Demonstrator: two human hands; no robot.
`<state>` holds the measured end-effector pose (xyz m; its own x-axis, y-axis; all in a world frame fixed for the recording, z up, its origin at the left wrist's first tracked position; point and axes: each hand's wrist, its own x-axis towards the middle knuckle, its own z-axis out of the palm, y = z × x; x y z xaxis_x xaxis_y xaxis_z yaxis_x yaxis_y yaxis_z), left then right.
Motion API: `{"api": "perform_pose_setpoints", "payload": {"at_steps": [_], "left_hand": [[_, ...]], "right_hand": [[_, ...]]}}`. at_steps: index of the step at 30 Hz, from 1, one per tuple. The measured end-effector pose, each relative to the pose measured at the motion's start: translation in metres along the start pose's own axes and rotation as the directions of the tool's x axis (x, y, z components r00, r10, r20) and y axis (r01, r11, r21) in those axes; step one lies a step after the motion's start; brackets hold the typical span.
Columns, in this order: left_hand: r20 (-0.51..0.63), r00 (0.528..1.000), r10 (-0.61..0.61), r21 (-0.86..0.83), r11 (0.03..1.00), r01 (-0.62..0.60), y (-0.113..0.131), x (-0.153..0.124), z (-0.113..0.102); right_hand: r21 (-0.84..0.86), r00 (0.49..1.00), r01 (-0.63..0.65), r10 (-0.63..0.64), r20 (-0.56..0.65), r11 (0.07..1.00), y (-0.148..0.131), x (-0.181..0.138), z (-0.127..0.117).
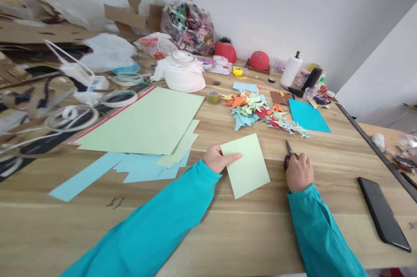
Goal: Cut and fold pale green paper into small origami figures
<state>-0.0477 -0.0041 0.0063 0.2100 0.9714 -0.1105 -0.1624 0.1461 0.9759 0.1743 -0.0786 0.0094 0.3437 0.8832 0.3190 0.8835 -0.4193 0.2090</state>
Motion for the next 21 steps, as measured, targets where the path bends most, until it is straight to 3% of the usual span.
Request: {"api": "perform_pose_setpoints", "payload": {"at_steps": [5,8,9,11,13,14,16,21], "left_hand": [[0.012,1.0,0.006,0.017,1.0,-0.007,0.001,0.002,-0.001],[0.055,0.998,-0.024,0.013,1.0,0.023,0.002,0.003,-0.001],[0.067,0.997,-0.035,0.007,0.999,0.035,0.002,0.002,-0.001],[0.087,0.995,-0.044,-0.008,0.999,0.045,0.002,0.002,-0.001],[0.11,0.993,-0.044,-0.027,0.999,0.047,0.002,0.001,0.0],[0.12,0.992,-0.044,-0.036,0.998,0.049,0.002,0.001,0.001],[0.134,0.99,-0.042,-0.056,0.997,0.05,0.002,0.001,0.002],[0.104,0.993,-0.051,0.009,0.999,0.05,-0.001,0.004,0.003]], "right_hand": [[0.079,0.993,-0.094,0.099,-0.064,0.992,0.001,0.005,-0.002],[0.367,0.986,0.012,0.05,-0.157,0.93,-0.004,0.005,-0.007],[0.515,0.985,0.093,-0.004,-0.17,0.852,-0.007,0.004,-0.01],[0.807,0.979,0.199,-0.147,-0.14,0.557,-0.014,0.001,-0.015],[0.956,0.955,0.121,-0.295,-0.039,0.267,-0.021,-0.003,-0.019],[0.983,0.941,0.057,-0.337,0.006,0.177,-0.023,-0.004,-0.019],[0.994,0.93,-0.074,-0.354,0.098,0.08,-0.026,-0.006,-0.018],[0.938,0.921,-0.334,-0.243,0.304,-0.092,-0.026,-0.004,-0.01]]}}
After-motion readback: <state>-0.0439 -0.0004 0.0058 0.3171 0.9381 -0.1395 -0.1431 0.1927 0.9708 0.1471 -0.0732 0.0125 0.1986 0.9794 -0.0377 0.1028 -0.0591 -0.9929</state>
